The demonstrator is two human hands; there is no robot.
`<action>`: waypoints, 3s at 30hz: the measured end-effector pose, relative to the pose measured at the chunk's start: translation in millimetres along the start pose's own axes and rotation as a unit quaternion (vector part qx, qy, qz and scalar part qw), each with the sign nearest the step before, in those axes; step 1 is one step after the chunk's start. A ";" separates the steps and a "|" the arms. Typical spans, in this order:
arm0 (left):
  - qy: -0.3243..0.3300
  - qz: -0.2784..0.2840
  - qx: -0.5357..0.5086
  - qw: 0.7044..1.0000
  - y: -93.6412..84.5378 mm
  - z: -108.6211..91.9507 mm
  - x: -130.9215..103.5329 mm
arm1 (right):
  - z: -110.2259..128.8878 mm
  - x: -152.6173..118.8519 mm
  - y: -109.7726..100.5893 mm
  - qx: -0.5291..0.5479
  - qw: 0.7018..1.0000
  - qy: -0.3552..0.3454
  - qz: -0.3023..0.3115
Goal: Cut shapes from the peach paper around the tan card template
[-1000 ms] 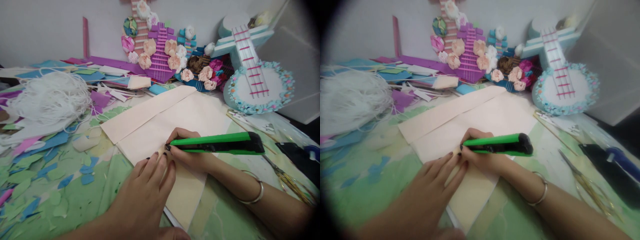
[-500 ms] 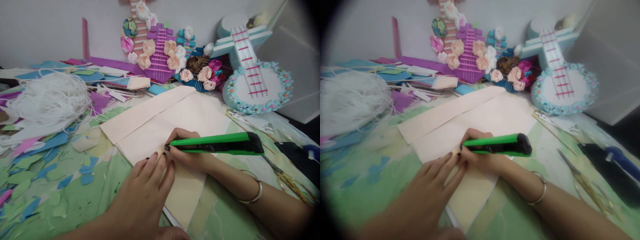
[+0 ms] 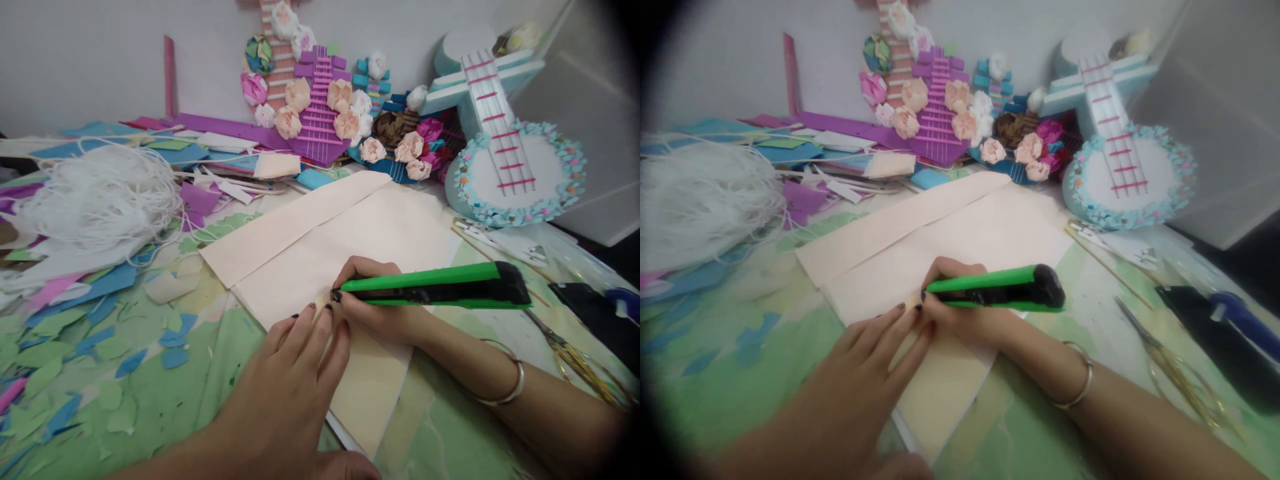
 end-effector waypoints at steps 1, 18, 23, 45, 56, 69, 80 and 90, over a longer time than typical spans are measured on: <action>0.001 0.000 0.001 1.000 0.1 -0.3 -0.2 | 0.0 0.0 0.2 0.001 1.000 0.000 0.002; 0.011 -0.020 0.004 1.000 -6.0 -3.2 -0.2 | 1.7 1.0 2.7 0.022 1.000 -0.010 0.010; -0.007 -0.008 -0.009 1.000 -3.2 -0.4 1.1 | 2.1 0.7 1.7 0.014 1.000 -0.003 0.008; -0.008 -0.003 -0.004 1.000 -2.3 0.3 0.2 | 3.3 0.2 -1.1 -0.003 1.000 -0.019 -0.001; -0.004 0.004 -0.007 1.000 2.0 0.2 0.6 | 1.4 -0.1 1.3 0.001 1.000 -0.012 0.016; 0.003 0.007 0.018 1.000 -1.6 -2.2 1.4 | 3.0 1.0 1.5 0.002 1.000 -0.025 0.013; 0.025 -0.038 0.040 0.998 -4.6 -5.6 0.3 | 4.2 0.0 -0.1 -0.018 0.999 -0.030 0.010; 0.030 -0.085 0.047 0.995 -9.3 -5.5 -4.1 | 3.4 0.9 1.6 -0.018 0.999 -0.015 0.023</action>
Point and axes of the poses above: each hand's wrist, its own x-axis towards the middle knuckle, its own y-axis out of the palm, z = x × y, the point moved 8 cm from there along x, towards the middle knuckle, and after that the axes turned 14 degrees about -y, right-handed, at the moved point
